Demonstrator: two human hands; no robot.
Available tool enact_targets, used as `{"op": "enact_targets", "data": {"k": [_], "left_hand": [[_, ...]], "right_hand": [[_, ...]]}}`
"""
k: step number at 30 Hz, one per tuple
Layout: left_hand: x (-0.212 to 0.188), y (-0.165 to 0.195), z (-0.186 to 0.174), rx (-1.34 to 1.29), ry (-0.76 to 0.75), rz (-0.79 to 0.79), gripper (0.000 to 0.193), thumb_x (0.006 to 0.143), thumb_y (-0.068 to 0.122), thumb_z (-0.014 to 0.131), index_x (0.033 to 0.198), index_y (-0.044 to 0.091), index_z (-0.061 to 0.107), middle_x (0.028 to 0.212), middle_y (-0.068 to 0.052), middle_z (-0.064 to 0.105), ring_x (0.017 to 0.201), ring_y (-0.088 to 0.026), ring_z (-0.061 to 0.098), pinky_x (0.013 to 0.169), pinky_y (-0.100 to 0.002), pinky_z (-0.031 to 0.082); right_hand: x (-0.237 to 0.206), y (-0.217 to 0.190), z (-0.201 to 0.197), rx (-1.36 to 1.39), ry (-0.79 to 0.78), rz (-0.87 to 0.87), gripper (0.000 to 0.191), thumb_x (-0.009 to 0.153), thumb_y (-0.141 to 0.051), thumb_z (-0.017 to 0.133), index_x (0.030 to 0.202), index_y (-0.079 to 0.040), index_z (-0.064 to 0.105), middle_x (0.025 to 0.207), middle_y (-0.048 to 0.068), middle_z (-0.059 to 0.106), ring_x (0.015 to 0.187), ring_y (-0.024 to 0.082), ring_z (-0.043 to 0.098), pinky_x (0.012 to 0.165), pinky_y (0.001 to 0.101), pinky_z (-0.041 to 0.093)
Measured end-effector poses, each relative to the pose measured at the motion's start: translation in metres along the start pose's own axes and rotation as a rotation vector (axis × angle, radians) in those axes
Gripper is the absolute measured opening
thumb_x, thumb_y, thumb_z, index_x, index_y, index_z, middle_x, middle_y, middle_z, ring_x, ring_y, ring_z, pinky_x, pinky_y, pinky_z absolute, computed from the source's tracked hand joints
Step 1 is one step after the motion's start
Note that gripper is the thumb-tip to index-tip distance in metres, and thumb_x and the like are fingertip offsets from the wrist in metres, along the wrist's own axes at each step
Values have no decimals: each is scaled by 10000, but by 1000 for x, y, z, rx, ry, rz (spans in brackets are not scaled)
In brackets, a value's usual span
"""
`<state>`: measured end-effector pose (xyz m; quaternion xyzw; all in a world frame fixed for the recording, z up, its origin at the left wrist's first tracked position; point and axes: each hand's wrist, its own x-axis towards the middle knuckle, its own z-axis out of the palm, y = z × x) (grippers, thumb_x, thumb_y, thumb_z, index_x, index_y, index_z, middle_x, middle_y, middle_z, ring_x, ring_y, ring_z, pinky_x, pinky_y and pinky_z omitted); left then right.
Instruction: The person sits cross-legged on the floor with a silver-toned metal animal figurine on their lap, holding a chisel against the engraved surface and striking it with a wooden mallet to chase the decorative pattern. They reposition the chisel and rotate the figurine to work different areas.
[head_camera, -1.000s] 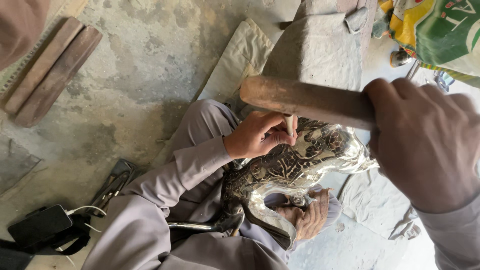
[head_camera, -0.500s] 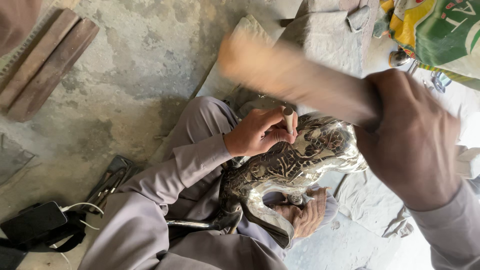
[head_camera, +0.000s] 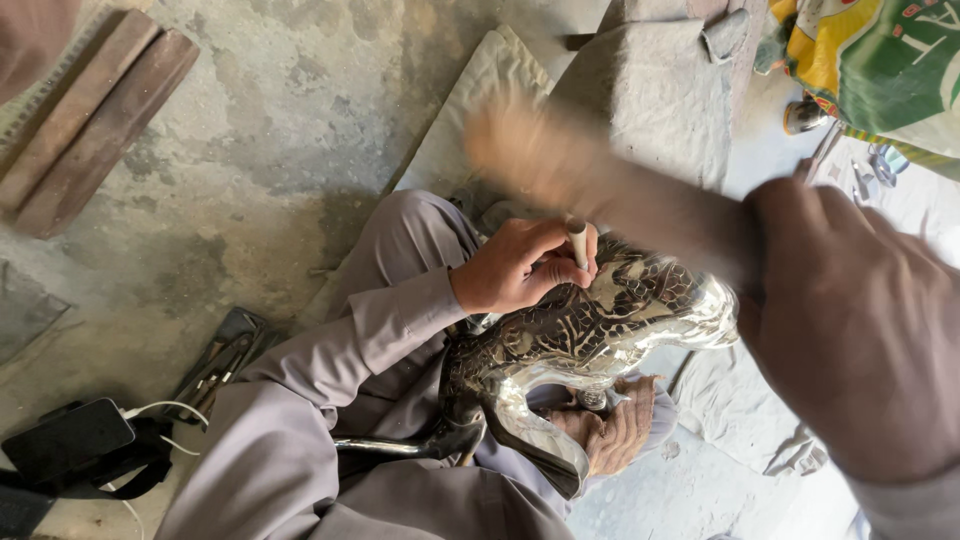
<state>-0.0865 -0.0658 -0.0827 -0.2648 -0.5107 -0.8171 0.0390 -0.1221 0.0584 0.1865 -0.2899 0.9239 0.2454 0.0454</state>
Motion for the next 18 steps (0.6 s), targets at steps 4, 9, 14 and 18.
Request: {"op": "enact_targets", "data": {"k": [4, 9, 14, 18], "left_hand": [[1, -3, -2, 81, 68, 48, 143, 1025, 68, 682, 1119, 45, 576, 999, -55, 712, 922, -161, 756, 824, -286, 638], [-14, -2, -26, 117, 230, -78, 149, 1059, 69, 661, 1136, 25, 542, 1084, -82, 699, 978, -172, 769, 806, -269, 672], [-66, 12, -54, 390, 269, -271, 213, 1006, 55, 669, 1163, -16, 545, 1056, -116, 693, 962, -188, 766, 793, -292, 634], [-104, 37, -50, 401, 365, -507, 191, 1004, 58, 672, 1137, 4, 545, 982, -84, 723, 870, -138, 752, 728, -268, 651]], "right_hand": [[-30, 18, 11, 44, 20, 74, 372, 755, -55, 848, 1097, -41, 703, 895, 132, 679, 759, 285, 665, 711, 390, 545], [-106, 48, 74, 306, 65, 564, 433, 808, -110, 947, 1074, 65, 654, 849, 206, 690, 725, 296, 687, 659, 388, 541], [-225, 42, 189, 1005, 426, 954, 304, 973, -88, 879, 1051, 66, 629, 971, 74, 702, 843, 118, 634, 782, 275, 519], [-288, -20, 259, 1287, 344, 1412, 237, 927, -117, 793, 998, 56, 647, 891, 105, 678, 782, 172, 644, 699, 305, 512]]}}
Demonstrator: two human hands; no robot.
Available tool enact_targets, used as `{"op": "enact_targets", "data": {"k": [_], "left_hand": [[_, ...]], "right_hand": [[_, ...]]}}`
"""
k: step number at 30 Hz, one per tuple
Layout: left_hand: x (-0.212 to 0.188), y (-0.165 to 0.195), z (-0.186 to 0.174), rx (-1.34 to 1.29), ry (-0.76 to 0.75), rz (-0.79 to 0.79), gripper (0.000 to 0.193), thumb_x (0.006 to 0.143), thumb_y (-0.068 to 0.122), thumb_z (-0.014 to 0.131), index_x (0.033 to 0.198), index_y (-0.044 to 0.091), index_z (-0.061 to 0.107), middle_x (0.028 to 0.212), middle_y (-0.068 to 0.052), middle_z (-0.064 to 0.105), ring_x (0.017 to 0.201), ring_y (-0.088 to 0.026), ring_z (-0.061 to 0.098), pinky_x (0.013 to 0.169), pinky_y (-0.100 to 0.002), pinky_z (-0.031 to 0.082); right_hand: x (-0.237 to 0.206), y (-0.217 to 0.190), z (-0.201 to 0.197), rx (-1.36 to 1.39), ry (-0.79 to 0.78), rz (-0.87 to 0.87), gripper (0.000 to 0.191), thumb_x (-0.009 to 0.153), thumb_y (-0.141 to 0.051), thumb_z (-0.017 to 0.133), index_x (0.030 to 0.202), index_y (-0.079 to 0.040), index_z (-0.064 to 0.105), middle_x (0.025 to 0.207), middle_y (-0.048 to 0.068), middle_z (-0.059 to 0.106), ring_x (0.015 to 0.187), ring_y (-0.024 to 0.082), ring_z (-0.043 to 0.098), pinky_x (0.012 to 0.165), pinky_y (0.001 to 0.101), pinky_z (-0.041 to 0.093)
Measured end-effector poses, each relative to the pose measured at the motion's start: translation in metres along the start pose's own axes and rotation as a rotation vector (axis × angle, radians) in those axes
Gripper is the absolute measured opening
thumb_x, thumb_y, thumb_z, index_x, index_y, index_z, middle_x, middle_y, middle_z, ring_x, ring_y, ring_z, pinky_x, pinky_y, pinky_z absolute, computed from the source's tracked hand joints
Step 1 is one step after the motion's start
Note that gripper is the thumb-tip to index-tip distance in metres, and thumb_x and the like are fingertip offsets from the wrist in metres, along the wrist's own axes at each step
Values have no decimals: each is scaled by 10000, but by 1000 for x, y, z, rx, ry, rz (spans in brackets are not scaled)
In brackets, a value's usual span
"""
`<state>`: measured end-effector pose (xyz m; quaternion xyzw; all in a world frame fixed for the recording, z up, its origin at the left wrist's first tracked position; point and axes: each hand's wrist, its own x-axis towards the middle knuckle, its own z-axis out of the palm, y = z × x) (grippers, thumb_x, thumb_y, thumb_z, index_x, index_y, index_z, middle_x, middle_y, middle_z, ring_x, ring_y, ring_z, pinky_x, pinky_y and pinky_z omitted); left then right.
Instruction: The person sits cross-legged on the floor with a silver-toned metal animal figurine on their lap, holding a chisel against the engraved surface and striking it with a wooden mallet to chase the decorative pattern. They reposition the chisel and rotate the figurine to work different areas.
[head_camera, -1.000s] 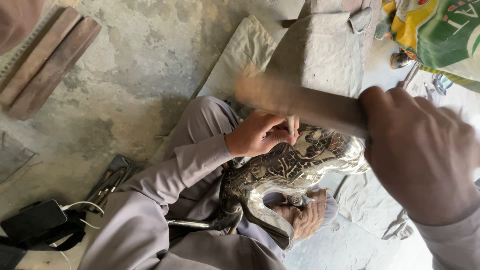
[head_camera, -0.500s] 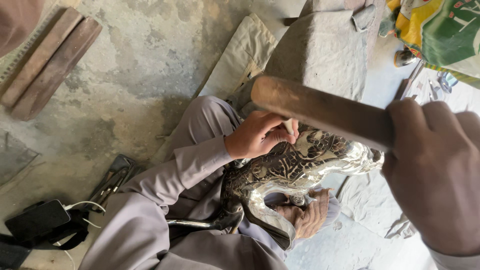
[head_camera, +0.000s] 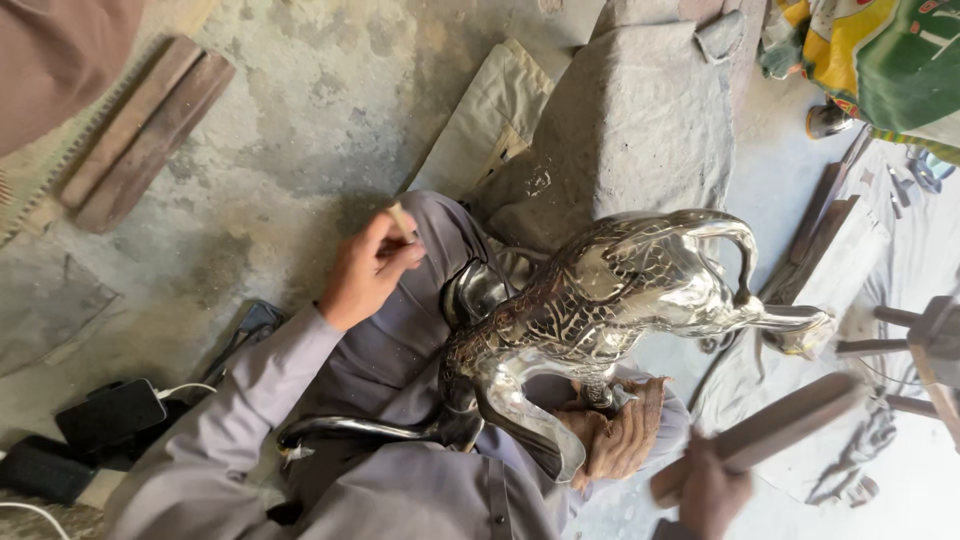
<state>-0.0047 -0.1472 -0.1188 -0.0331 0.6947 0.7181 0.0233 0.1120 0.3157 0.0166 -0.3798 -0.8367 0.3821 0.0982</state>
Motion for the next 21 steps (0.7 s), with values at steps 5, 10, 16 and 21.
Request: {"op": "enact_targets", "data": {"k": [5, 10, 16, 21], "left_hand": [[-38, 33, 6, -37, 125, -79, 242, 993, 47, 673, 1193, -8, 547, 961, -88, 698, 852, -108, 706, 743, -282, 633], [-49, 71, 37, 0, 122, -50, 255, 984, 55, 693, 1183, -6, 544, 954, -93, 710, 839, -112, 712, 739, -280, 635], [-74, 101, 61, -59, 182, 6, 266, 999, 37, 668, 1214, -5, 517, 980, -91, 703, 867, -112, 710, 774, -288, 640], [-92, 116, 82, -136, 164, 10, 268, 998, 24, 654, 1218, -16, 505, 991, -88, 691, 882, -110, 710, 781, -287, 646]], "right_hand": [[-41, 35, 8, 467, 10, 282, 182, 903, -75, 758, 1019, 47, 689, 872, 88, 677, 721, 172, 637, 657, 306, 525], [-25, 24, -25, 535, -118, 390, 162, 903, -81, 729, 963, 56, 668, 837, 95, 678, 686, 189, 641, 607, 328, 530], [-35, 31, -50, 622, -132, 333, 117, 897, -54, 725, 915, 48, 670, 800, 96, 668, 646, 191, 630, 591, 325, 519], [-42, 45, -64, 656, -96, 240, 127, 902, -36, 739, 910, 54, 649, 796, 94, 664, 645, 190, 629, 596, 321, 521]]}}
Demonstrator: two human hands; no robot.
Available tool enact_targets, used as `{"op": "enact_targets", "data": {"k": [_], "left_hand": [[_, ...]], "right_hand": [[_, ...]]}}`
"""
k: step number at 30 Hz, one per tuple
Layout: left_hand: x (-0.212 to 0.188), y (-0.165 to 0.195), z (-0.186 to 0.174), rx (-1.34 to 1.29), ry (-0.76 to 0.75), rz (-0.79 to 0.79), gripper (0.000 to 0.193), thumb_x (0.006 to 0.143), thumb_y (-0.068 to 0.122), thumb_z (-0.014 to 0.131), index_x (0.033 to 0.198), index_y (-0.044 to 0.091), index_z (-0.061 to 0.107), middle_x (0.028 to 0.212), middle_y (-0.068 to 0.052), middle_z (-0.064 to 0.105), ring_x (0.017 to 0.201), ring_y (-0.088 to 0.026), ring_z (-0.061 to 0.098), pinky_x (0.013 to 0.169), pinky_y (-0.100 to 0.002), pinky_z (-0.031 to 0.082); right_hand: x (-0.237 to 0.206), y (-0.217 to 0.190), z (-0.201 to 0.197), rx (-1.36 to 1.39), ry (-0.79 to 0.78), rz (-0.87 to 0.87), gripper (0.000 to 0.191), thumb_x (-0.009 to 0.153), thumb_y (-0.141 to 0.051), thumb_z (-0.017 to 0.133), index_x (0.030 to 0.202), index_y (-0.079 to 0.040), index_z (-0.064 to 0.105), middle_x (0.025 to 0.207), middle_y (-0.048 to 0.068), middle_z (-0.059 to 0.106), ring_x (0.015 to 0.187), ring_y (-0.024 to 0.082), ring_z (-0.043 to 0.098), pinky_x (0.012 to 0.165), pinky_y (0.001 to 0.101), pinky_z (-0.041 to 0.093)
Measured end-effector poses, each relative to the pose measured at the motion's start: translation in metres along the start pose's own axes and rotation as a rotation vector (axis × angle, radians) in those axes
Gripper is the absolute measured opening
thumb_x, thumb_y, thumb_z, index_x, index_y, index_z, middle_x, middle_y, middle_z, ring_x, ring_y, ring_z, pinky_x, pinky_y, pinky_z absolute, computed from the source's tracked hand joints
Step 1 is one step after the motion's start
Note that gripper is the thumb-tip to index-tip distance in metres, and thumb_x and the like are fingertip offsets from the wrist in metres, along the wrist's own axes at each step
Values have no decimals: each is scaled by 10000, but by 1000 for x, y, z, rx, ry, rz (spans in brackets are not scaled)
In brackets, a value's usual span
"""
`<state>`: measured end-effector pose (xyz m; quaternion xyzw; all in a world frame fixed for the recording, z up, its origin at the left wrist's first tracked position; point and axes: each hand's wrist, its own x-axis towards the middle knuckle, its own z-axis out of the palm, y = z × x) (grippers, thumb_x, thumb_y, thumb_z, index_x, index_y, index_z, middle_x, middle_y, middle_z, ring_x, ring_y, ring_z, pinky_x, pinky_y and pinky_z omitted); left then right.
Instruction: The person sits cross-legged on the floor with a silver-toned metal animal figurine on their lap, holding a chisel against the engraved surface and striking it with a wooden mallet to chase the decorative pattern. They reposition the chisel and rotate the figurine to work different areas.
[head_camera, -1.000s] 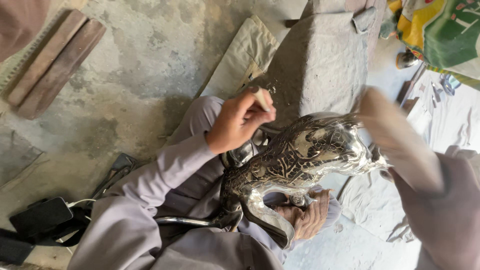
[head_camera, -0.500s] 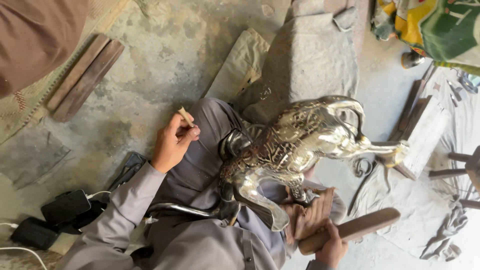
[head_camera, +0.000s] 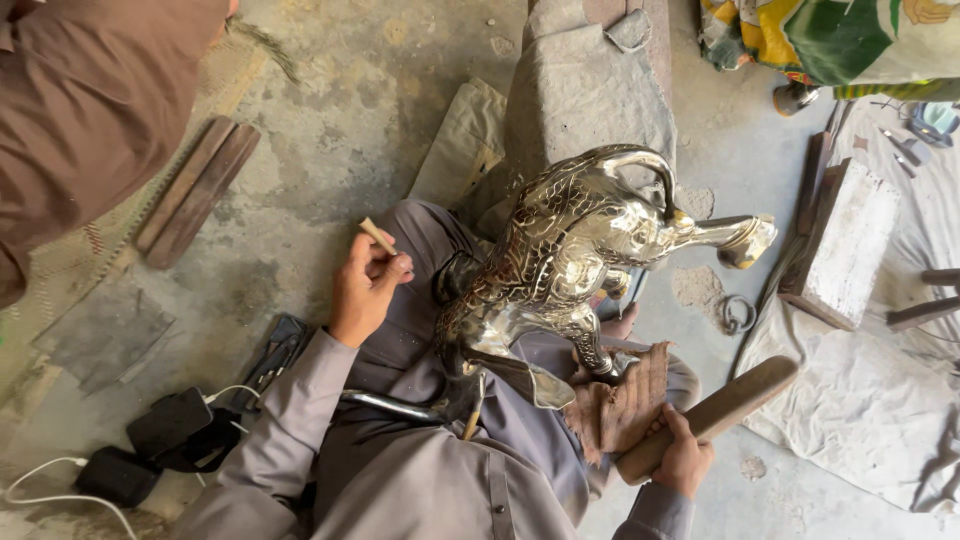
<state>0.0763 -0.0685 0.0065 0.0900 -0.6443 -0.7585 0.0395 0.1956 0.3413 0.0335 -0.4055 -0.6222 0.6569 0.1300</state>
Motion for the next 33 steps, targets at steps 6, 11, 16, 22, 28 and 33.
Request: {"op": "enact_targets", "data": {"k": [6, 11, 16, 22, 28, 33], "left_hand": [[1, 16, 11, 99, -102, 53, 273, 1005, 56, 677, 1217, -8, 519, 971, -96, 694, 847, -121, 708, 738, -283, 641], [31, 28, 26, 142, -247, 141, 277, 1005, 76, 687, 1218, 12, 522, 955, -77, 712, 826, -123, 734, 700, -266, 640], [73, 34, 45, 289, -353, 303, 333, 985, 89, 732, 1263, 26, 560, 898, -37, 743, 772, -109, 757, 631, -258, 610], [119, 30, 76, 215, -439, 463, 354, 1001, 167, 752, 1294, 69, 580, 892, -29, 730, 766, -116, 736, 643, -254, 611], [157, 17, 93, 220, -605, 619, 370, 1007, 266, 730, 1322, 125, 597, 931, -8, 753, 781, -112, 751, 671, -259, 612], [175, 10, 88, 222, -700, 649, 385, 1005, 275, 727, 1325, 109, 593, 941, -14, 747, 773, -135, 742, 661, -308, 592]], "right_hand": [[-1, 0, -14, -65, 62, 3, 158, 890, -53, 753, 952, 71, 678, 833, 108, 692, 679, 185, 654, 616, 313, 540], [0, 7, -15, -87, 98, -32, 182, 891, -62, 763, 970, 77, 675, 829, 110, 694, 679, 184, 658, 615, 313, 534], [3, 10, -2, -388, 138, -182, 476, 933, -98, 791, 1293, 93, 544, 1009, 149, 675, 806, 192, 665, 701, 320, 550], [6, -24, 38, -318, -41, -372, 665, 918, -81, 730, 1456, 19, 352, 1089, 215, 663, 859, 232, 695, 788, 359, 577], [17, -94, 95, -764, -181, -848, 526, 914, 37, 652, 1388, 57, 425, 1196, 220, 681, 1042, 283, 715, 944, 404, 588], [29, -143, 141, -1409, -129, -1234, 450, 931, 35, 671, 1355, 23, 518, 1036, 206, 656, 858, 330, 633, 772, 469, 526]]}}
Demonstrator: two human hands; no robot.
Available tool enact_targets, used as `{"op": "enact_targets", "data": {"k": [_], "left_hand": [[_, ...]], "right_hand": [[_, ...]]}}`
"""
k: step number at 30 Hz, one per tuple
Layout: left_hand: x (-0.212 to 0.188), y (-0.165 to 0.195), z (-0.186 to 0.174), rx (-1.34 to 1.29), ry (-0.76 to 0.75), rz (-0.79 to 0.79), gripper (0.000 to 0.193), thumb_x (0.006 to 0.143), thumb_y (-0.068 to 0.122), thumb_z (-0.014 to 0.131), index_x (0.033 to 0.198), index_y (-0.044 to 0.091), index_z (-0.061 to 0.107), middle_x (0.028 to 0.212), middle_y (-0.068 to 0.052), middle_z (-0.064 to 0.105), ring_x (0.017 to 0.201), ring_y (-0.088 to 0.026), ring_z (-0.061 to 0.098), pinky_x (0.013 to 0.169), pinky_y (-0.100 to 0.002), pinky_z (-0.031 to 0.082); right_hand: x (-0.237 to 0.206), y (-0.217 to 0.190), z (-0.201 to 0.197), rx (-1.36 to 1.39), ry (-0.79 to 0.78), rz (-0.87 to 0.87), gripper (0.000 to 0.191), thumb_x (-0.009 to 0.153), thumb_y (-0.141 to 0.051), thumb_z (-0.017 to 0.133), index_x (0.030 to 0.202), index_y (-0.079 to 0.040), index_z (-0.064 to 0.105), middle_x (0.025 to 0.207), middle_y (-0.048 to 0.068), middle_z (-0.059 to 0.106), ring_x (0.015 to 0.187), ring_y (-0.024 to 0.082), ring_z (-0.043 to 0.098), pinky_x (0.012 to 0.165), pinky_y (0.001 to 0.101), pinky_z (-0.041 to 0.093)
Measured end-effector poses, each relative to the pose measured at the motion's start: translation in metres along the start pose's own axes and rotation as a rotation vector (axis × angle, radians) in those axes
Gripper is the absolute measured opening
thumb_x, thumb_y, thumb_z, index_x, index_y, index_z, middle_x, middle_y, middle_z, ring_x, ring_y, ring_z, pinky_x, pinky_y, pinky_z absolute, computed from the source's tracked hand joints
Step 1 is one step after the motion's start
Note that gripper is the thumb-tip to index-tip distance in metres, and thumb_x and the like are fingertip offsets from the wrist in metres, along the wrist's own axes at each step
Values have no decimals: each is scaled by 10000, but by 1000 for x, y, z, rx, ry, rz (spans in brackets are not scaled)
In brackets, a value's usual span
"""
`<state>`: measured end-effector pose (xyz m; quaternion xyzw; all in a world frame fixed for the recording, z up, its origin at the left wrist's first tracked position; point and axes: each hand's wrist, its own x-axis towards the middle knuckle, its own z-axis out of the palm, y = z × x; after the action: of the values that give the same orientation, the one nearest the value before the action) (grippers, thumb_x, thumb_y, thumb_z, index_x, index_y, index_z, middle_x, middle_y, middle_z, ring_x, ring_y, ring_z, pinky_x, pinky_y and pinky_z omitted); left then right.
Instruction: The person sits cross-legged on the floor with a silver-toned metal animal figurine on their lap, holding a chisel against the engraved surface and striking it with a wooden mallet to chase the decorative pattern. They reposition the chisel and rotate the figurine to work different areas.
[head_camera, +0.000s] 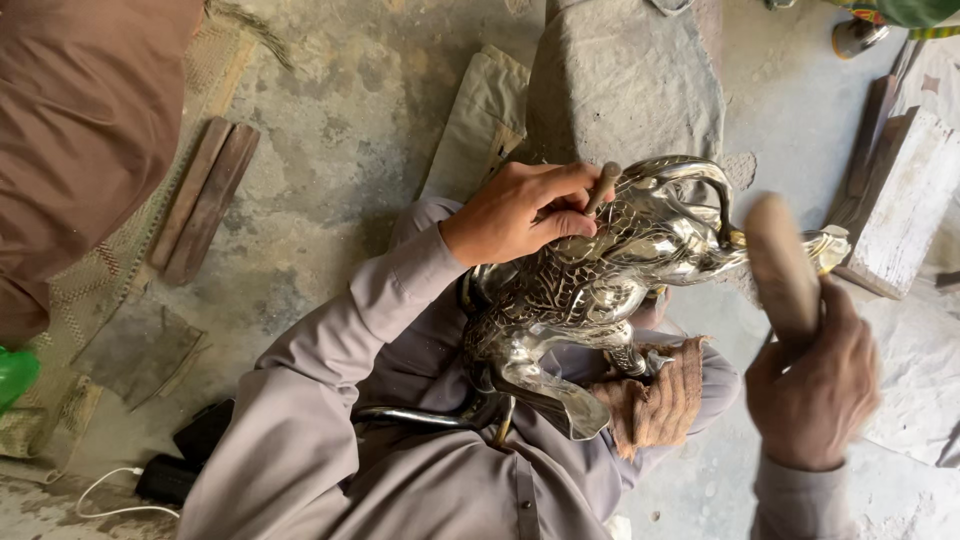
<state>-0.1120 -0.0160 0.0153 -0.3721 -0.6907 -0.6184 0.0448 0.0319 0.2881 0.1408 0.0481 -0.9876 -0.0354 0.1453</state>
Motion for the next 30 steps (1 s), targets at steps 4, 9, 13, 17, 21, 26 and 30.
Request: {"op": "enact_targets", "data": {"k": [4, 9, 13, 17, 21, 26, 30], "left_hand": [[3, -2, -1, -4, 7, 69, 411, 1014, 303, 690, 1347, 93, 573, 980, -45, 724, 806, -151, 738, 694, -307, 610], [7, 0, -5, -26, -43, 17, 347, 1029, 348, 646, 1268, 104, 584, 950, -31, 724, 776, -135, 738, 659, -298, 591], [11, -2, -5, 8, -62, 8, 379, 1008, 370, 637, 1253, 87, 578, 922, -47, 712, 748, -147, 725, 633, -321, 570], [14, -5, -2, 14, -110, 28, 287, 1056, 356, 630, 1217, 126, 577, 962, -20, 725, 806, -136, 754, 680, -286, 621], [13, -3, -5, -5, -60, 23, 381, 1008, 327, 683, 1278, 87, 559, 954, -51, 728, 809, -184, 761, 662, -328, 596], [15, 0, -6, 0, -94, -6, 371, 1008, 301, 694, 1289, 97, 563, 939, -42, 733, 784, -179, 755, 650, -326, 591], [15, -1, -4, 14, -73, 32, 374, 1017, 325, 672, 1281, 90, 552, 945, -55, 715, 788, -182, 743, 641, -327, 581]], "right_hand": [[39, 3, -12, -358, -94, -159, 383, 994, -26, 741, 1353, -84, 623, 924, 99, 662, 640, 215, 552, 617, 402, 454], [71, 6, -40, -143, -132, -286, 549, 965, 49, 659, 1480, -108, 551, 1105, 89, 643, 921, 233, 630, 849, 341, 524], [84, -10, -48, 647, -187, 62, 390, 1033, 53, 618, 1405, 15, 507, 1194, 149, 634, 1090, 244, 691, 958, 319, 563], [103, -22, -56, -134, -168, -319, 550, 842, 186, 687, 1358, 6, 631, 1084, 225, 695, 922, 316, 698, 802, 366, 571], [116, -33, -58, 402, -87, -220, 446, 913, 207, 614, 1340, 115, 522, 1217, 283, 632, 1074, 370, 672, 904, 361, 536], [121, -41, -60, 215, -75, -321, 535, 860, 274, 559, 1365, 99, 576, 1216, 270, 643, 1092, 380, 685, 927, 393, 563], [123, -43, -62, 456, -105, -163, 338, 978, 151, 636, 1288, 31, 576, 1171, 205, 657, 1015, 313, 663, 889, 376, 546]]}}
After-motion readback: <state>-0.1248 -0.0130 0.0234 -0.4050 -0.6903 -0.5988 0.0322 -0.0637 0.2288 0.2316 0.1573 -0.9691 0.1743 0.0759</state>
